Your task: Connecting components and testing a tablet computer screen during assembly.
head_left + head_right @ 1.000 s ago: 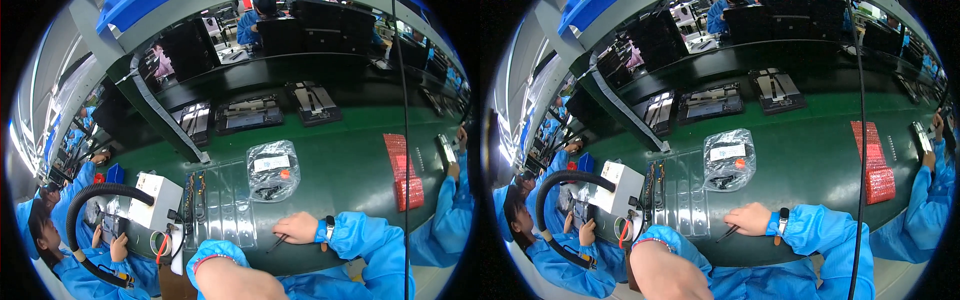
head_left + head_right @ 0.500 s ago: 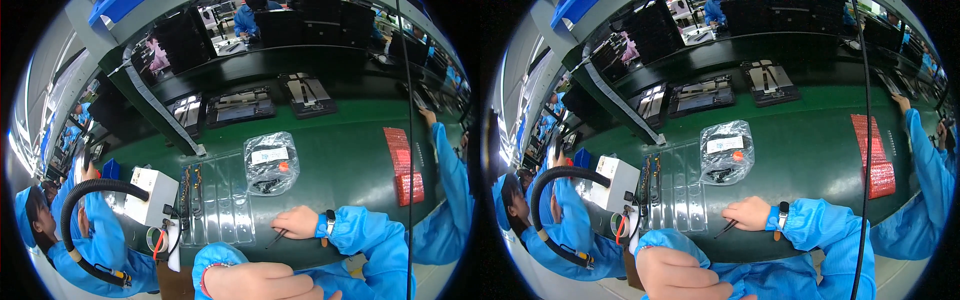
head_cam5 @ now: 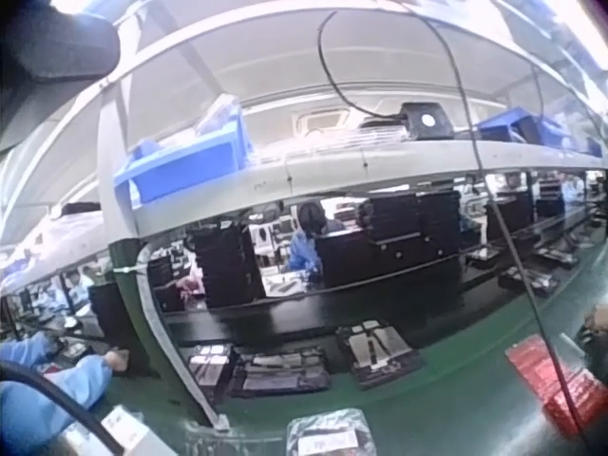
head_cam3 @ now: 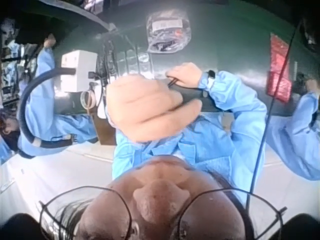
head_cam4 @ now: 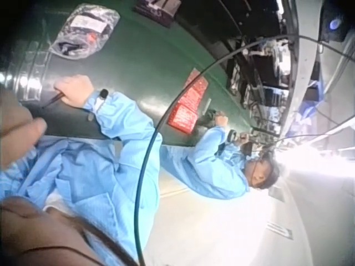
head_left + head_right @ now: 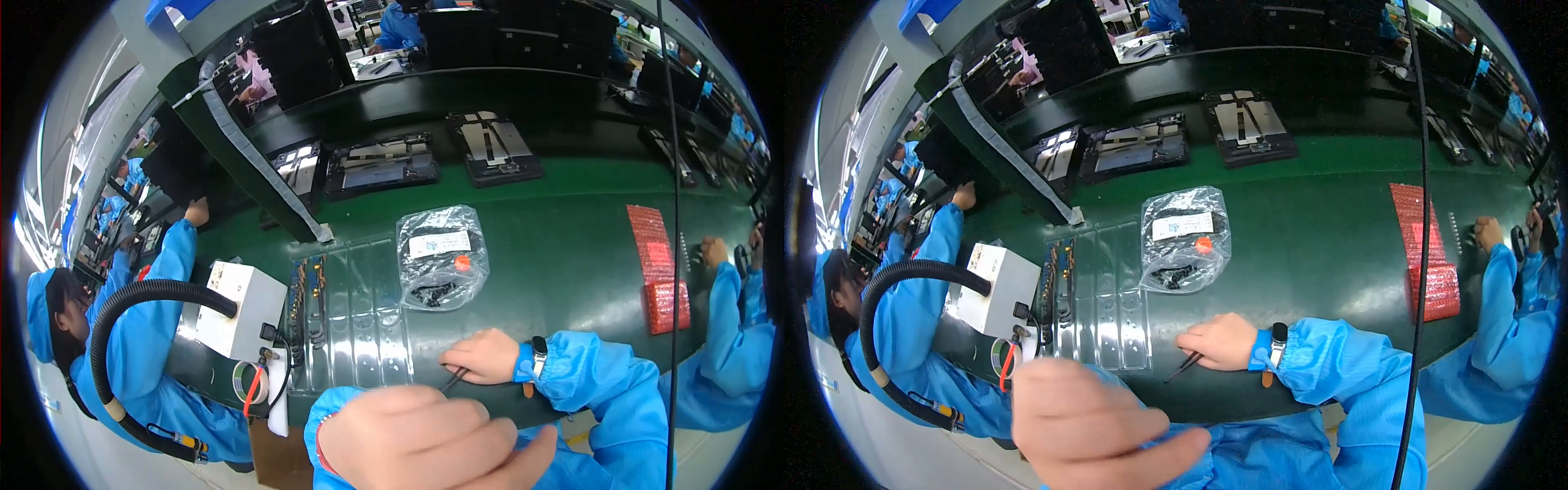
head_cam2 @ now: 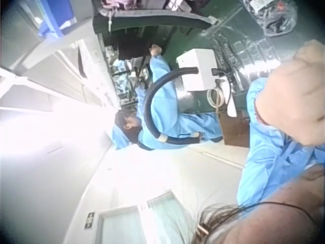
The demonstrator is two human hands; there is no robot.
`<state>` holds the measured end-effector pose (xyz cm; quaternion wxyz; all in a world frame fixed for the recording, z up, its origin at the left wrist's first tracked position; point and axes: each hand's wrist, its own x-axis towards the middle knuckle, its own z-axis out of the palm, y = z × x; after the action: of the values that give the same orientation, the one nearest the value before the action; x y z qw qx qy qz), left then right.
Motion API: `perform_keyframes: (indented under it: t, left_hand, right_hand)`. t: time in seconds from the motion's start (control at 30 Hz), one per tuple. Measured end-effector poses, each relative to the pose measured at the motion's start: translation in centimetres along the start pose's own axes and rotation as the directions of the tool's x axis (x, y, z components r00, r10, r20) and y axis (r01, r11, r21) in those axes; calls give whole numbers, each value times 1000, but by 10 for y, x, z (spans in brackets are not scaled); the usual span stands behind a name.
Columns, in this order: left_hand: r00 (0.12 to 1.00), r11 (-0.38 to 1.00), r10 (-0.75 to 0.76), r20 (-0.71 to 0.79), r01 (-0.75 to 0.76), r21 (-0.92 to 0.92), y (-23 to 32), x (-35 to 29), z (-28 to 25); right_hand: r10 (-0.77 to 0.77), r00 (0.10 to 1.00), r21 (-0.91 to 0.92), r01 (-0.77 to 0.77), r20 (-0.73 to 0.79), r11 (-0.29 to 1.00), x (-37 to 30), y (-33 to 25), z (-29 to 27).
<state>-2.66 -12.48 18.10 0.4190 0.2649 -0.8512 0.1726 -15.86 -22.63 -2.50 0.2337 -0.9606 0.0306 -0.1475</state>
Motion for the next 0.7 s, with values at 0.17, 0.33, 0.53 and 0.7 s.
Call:
perform_keyframes:
  t: [0.17,0.33,0.53,0.7]
  left_hand:
    - [973,967,-229,22,230,-106,-18,-19,-25]
    - [913,918,-370,-172,331,-218,-28,-8,-14]
    - [824,906,-400,-401,290,-308,-56,-25,-16]
    - [757,933,-341,-558,202,-296,-42,-36,-15]
  right_hand:
    - [-22,998,322,38,-53,946,-15,9,-7]
    - [11,999,23,-13,49,1000,17,1,-9]
    - [-5,998,33,3,55,999,19,-1,-10]
    - [13,998,69,-17,54,997,14,-1,-12]
